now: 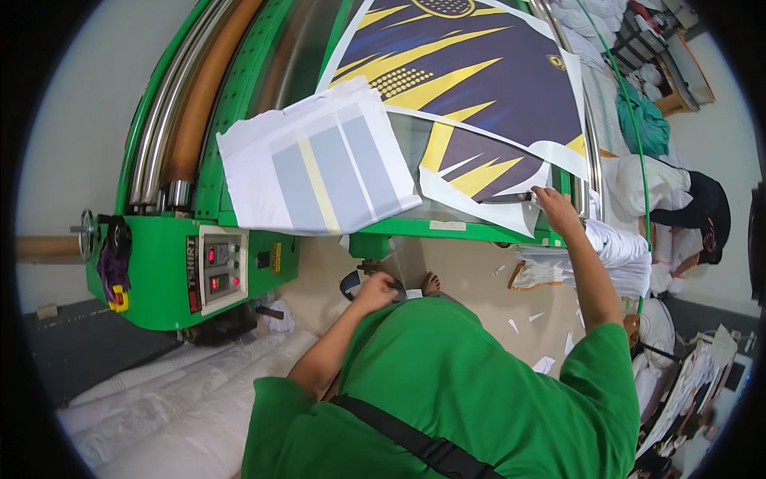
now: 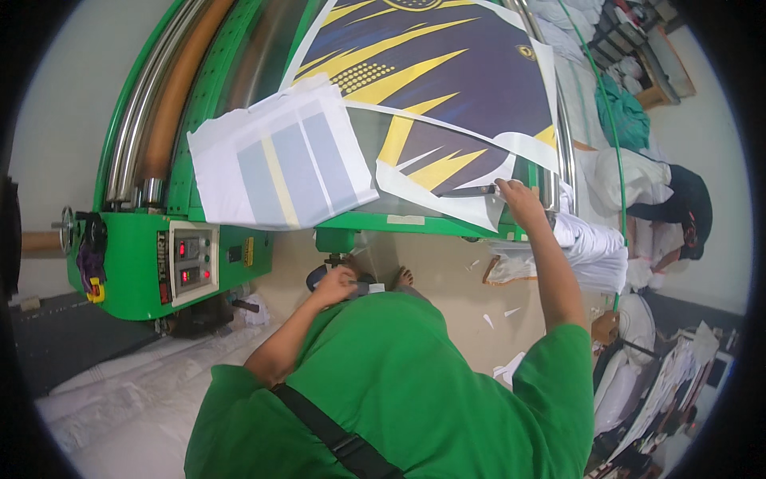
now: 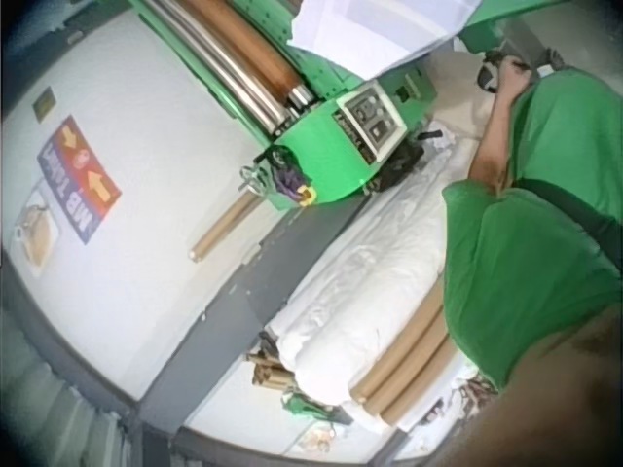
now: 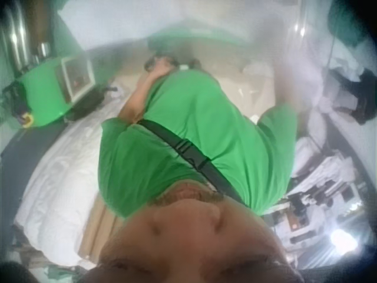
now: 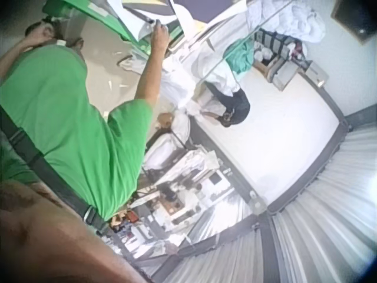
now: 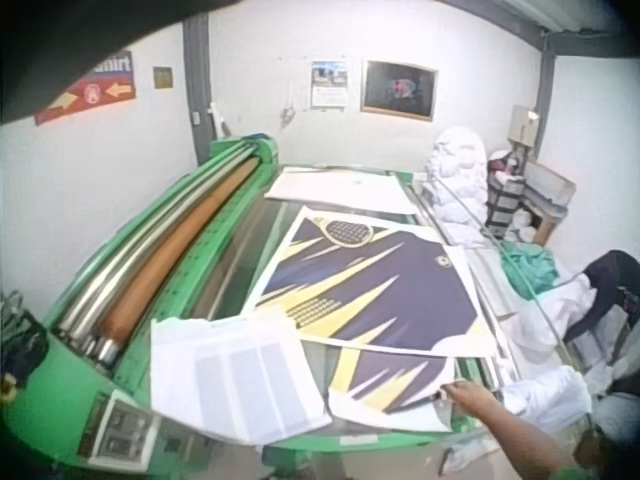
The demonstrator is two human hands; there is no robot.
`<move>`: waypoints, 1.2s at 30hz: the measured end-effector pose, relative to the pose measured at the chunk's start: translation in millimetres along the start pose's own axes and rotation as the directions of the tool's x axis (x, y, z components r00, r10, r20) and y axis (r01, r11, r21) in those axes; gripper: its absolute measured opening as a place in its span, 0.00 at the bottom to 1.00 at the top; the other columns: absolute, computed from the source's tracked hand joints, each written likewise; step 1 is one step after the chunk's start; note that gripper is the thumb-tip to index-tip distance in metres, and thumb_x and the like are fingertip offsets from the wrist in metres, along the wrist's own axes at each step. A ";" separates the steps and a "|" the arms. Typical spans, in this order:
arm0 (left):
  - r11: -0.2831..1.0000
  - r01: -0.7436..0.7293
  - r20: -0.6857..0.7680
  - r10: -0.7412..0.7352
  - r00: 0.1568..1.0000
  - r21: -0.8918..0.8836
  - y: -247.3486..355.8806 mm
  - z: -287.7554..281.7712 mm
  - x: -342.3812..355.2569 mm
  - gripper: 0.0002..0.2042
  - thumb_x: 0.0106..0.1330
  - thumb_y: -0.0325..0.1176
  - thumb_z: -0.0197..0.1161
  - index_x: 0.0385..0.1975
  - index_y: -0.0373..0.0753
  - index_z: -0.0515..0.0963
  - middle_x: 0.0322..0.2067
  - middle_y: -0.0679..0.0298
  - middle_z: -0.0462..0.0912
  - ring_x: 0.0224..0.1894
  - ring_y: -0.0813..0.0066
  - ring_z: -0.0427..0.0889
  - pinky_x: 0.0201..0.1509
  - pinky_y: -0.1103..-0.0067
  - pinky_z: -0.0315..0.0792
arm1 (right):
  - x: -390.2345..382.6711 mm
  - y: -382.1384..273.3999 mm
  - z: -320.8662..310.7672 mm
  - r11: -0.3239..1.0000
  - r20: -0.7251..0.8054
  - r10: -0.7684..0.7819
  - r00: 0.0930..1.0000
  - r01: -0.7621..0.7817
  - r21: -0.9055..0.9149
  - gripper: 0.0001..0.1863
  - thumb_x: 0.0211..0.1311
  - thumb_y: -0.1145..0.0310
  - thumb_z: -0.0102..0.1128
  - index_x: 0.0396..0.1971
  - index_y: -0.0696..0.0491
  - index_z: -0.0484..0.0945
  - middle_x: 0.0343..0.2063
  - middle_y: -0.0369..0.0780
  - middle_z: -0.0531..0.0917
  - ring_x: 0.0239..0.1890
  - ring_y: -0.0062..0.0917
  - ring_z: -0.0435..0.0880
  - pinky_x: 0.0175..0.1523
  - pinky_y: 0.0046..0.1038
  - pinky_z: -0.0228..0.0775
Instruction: The person uses shears to cut a white fabric sheet placed on a heat press machine. They trim the edges of the fabric, remove the cut pieces, and then fold the remaining fabric.
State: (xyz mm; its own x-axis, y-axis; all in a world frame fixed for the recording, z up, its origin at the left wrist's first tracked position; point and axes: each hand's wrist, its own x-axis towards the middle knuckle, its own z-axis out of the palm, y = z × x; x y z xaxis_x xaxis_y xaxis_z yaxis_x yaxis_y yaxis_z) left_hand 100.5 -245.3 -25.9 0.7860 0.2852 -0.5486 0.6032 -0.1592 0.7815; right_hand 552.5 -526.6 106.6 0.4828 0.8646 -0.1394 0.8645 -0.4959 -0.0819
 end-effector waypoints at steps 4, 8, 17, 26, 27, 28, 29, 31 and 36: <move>0.978 -0.139 0.235 0.100 0.967 0.157 63.8 62.3 20.3 0.20 0.50 0.23 0.63 0.46 0.33 0.77 0.39 0.49 0.82 0.46 0.50 0.82 0.52 0.63 0.76 | -19.2 8.7 -19.1 0.997 0.082 -0.077 0.994 0.076 0.018 0.30 0.61 0.82 0.49 0.65 0.48 0.66 0.51 0.47 0.77 0.55 0.44 0.79 0.57 0.40 0.73; 0.926 -0.329 0.393 0.237 0.888 0.185 83.6 130.4 33.1 0.18 0.51 0.18 0.58 0.45 0.33 0.76 0.46 0.46 0.80 0.52 0.45 0.78 0.55 0.61 0.74 | -33.5 -13.4 -54.3 0.988 0.214 -0.055 0.975 0.022 0.153 0.33 0.61 0.84 0.49 0.68 0.47 0.62 0.52 0.50 0.76 0.55 0.47 0.78 0.57 0.40 0.72; 0.440 -0.883 0.901 0.298 0.316 0.164 172.3 283.4 27.9 0.16 0.57 0.17 0.56 0.46 0.34 0.76 0.48 0.52 0.81 0.50 0.49 0.82 0.58 0.64 0.74 | -203.8 -73.0 -124.6 0.156 0.274 0.335 0.902 -0.340 0.928 0.43 0.58 0.86 0.61 0.73 0.49 0.57 0.52 0.41 0.75 0.55 0.29 0.79 0.61 0.34 0.76; 0.103 -0.948 0.954 0.052 -0.296 -0.300 199.5 390.7 -35.5 0.16 0.58 0.20 0.60 0.47 0.34 0.77 0.46 0.51 0.82 0.50 0.49 0.82 0.56 0.63 0.75 | -306.5 -224.4 -63.6 -0.619 -0.104 0.537 0.837 0.475 0.626 0.44 0.61 0.85 0.65 0.74 0.54 0.54 0.58 0.46 0.75 0.57 0.34 0.80 0.60 0.32 0.77; 0.117 -0.938 0.945 0.032 -0.325 -0.326 200.3 394.4 -42.0 0.16 0.58 0.21 0.61 0.47 0.34 0.77 0.46 0.50 0.82 0.50 0.49 0.82 0.56 0.63 0.75 | -303.3 -234.1 -60.4 -0.636 -0.109 0.551 0.827 0.501 0.587 0.44 0.61 0.84 0.66 0.74 0.54 0.54 0.57 0.45 0.76 0.56 0.33 0.81 0.60 0.31 0.77; 0.141 -0.934 0.944 0.014 -0.329 -0.328 196.7 392.1 -46.2 0.16 0.58 0.21 0.61 0.47 0.34 0.77 0.46 0.50 0.82 0.50 0.49 0.82 0.55 0.63 0.75 | -304.8 -239.1 -57.4 -0.649 -0.127 0.552 0.824 0.521 0.555 0.43 0.61 0.84 0.66 0.74 0.55 0.54 0.55 0.44 0.76 0.55 0.31 0.81 0.59 0.29 0.77; 0.168 -0.931 0.945 0.010 -0.327 -0.324 194.7 389.2 -46.4 0.16 0.58 0.21 0.62 0.47 0.34 0.77 0.45 0.50 0.82 0.50 0.48 0.82 0.55 0.63 0.75 | -305.6 -240.0 -54.7 -0.664 -0.146 0.546 0.825 0.532 0.525 0.43 0.61 0.83 0.66 0.74 0.55 0.54 0.54 0.43 0.77 0.54 0.30 0.82 0.58 0.28 0.77; 0.234 -0.940 0.966 -0.012 -0.259 -0.249 188.1 365.1 -36.4 0.16 0.58 0.22 0.63 0.47 0.34 0.78 0.45 0.50 0.83 0.49 0.48 0.82 0.55 0.62 0.75 | -302.1 -237.8 -47.1 -0.638 -0.138 0.541 0.830 0.512 0.575 0.44 0.60 0.82 0.68 0.73 0.55 0.55 0.50 0.41 0.78 0.52 0.27 0.82 0.57 0.27 0.77; 0.351 -0.919 0.980 0.017 0.199 0.181 183.3 238.3 29.6 0.16 0.58 0.24 0.65 0.48 0.33 0.78 0.44 0.49 0.83 0.49 0.48 0.82 0.53 0.62 0.75 | -266.0 -228.2 -31.3 -0.608 -0.095 0.445 0.891 0.378 0.698 0.45 0.53 0.80 0.76 0.71 0.55 0.61 0.49 0.39 0.78 0.50 0.21 0.80 0.56 0.25 0.76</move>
State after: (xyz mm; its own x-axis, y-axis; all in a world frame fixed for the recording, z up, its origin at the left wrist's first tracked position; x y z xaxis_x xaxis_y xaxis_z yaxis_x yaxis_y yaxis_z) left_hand 266.7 -491.3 30.4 0.2997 -0.8720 -0.3870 -0.4863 -0.4886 0.7244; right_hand 231.2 -640.9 193.2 0.8278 0.5571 -0.0667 -0.4406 0.5719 -0.6920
